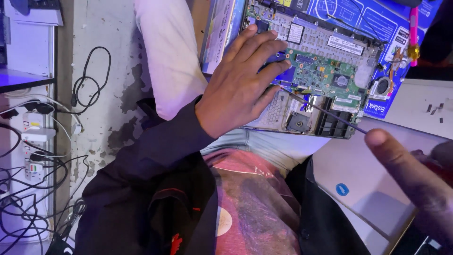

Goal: Disassembling and repairing internal components of a laptop using a screwdriver and manual manipulation of cables.

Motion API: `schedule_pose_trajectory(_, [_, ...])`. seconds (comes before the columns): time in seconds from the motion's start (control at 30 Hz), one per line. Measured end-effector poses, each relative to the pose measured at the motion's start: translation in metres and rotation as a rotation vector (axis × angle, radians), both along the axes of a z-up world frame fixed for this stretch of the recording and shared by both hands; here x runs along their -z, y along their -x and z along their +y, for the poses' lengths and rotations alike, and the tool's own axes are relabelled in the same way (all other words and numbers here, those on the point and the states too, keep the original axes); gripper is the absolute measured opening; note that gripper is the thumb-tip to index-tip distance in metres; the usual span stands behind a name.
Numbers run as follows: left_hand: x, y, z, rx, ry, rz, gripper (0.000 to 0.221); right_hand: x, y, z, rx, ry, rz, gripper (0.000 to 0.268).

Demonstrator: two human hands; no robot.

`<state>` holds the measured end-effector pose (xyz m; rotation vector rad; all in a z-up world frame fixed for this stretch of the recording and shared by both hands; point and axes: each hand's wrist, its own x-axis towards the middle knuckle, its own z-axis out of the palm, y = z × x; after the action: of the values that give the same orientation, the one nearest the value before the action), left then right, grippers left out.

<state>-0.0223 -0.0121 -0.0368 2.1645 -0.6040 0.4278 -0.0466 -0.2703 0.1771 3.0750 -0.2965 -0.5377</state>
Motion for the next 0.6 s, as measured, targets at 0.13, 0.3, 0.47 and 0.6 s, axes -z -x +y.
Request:
schedule_pose_trajectory(0.13, [0.003, 0.001, -0.001, -0.004, -0.006, -0.017, 0.033, 0.008, 0.007, -0.046, -0.659, -0.018, -0.04, 0.086])
schedule_pose_trajectory(0.3, [0.006, 0.0, -0.002, -0.006, 0.018, -0.05, 0.029, 0.007, -0.002, -0.054, -0.695, -0.101, -0.035, 0.063])
schedule_pose_trajectory(0.47, [0.009, 0.0, -0.002, -0.014, 0.026, -0.06, 0.028, 0.006, -0.021, -0.058, -0.746, -0.22, -0.022, 0.039])
schedule_pose_trajectory(0.6, [0.009, 0.0, 0.001, 0.015, 0.062, -0.061, 0.028, 0.031, -0.048, -0.11, -0.531, -0.345, 0.045, 0.023])
